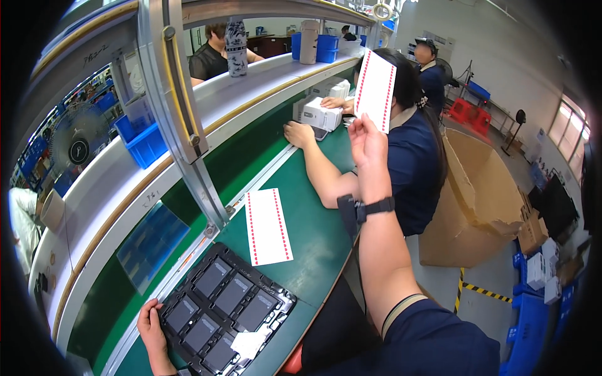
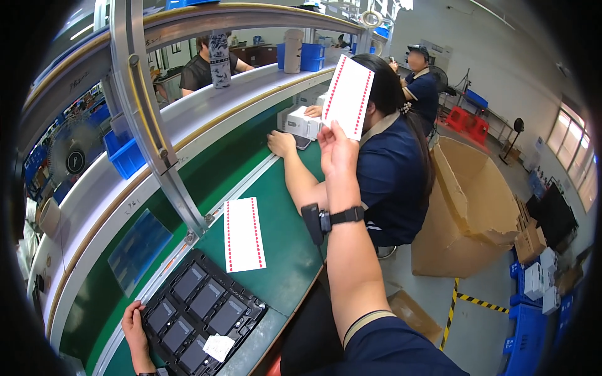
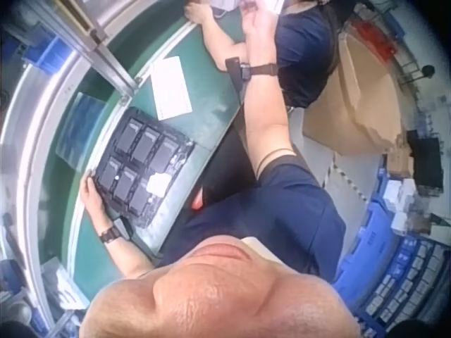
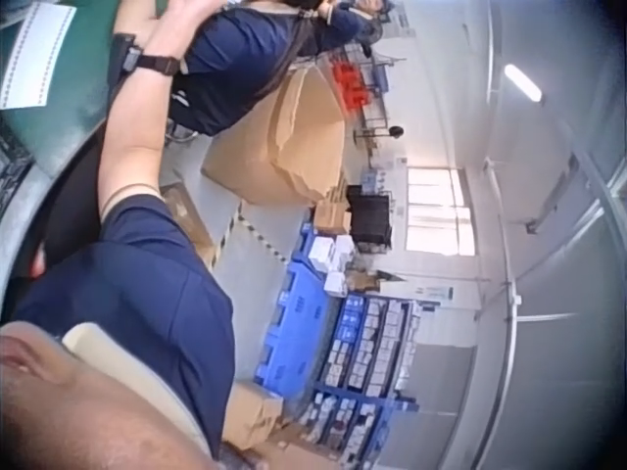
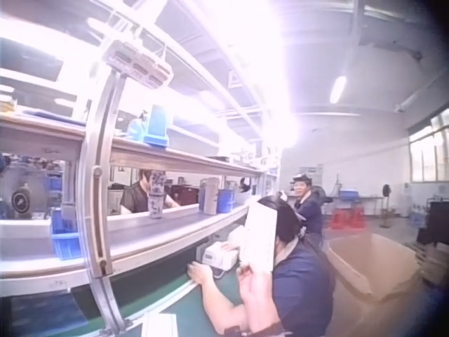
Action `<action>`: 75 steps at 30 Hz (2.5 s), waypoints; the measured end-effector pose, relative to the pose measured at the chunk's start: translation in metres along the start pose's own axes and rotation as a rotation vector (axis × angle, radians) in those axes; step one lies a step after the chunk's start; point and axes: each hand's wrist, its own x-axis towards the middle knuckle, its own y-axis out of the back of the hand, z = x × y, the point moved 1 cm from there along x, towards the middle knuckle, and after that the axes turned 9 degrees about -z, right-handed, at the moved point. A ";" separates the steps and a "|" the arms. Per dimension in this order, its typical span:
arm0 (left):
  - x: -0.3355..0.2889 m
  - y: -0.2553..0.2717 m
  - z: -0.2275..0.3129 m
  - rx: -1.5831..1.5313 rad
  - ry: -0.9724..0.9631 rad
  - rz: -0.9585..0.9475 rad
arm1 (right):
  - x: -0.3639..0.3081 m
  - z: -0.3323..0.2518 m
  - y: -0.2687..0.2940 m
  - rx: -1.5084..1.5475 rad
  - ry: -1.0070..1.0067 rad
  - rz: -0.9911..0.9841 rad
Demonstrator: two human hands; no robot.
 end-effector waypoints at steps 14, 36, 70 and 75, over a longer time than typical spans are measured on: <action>0.001 0.001 0.000 0.025 -0.028 -0.019 | -0.037 0.007 -0.028 0.154 -0.159 -0.166; 0.002 -0.005 0.007 -0.040 -0.006 -0.005 | -0.188 0.071 -0.093 0.010 -0.458 -0.384; -0.005 -0.008 0.032 0.127 0.046 -0.027 | -0.166 0.184 -0.050 -0.083 -0.726 -0.340; -0.008 -0.007 0.037 0.158 0.061 -0.052 | -0.167 0.184 -0.051 -0.081 -0.755 -0.371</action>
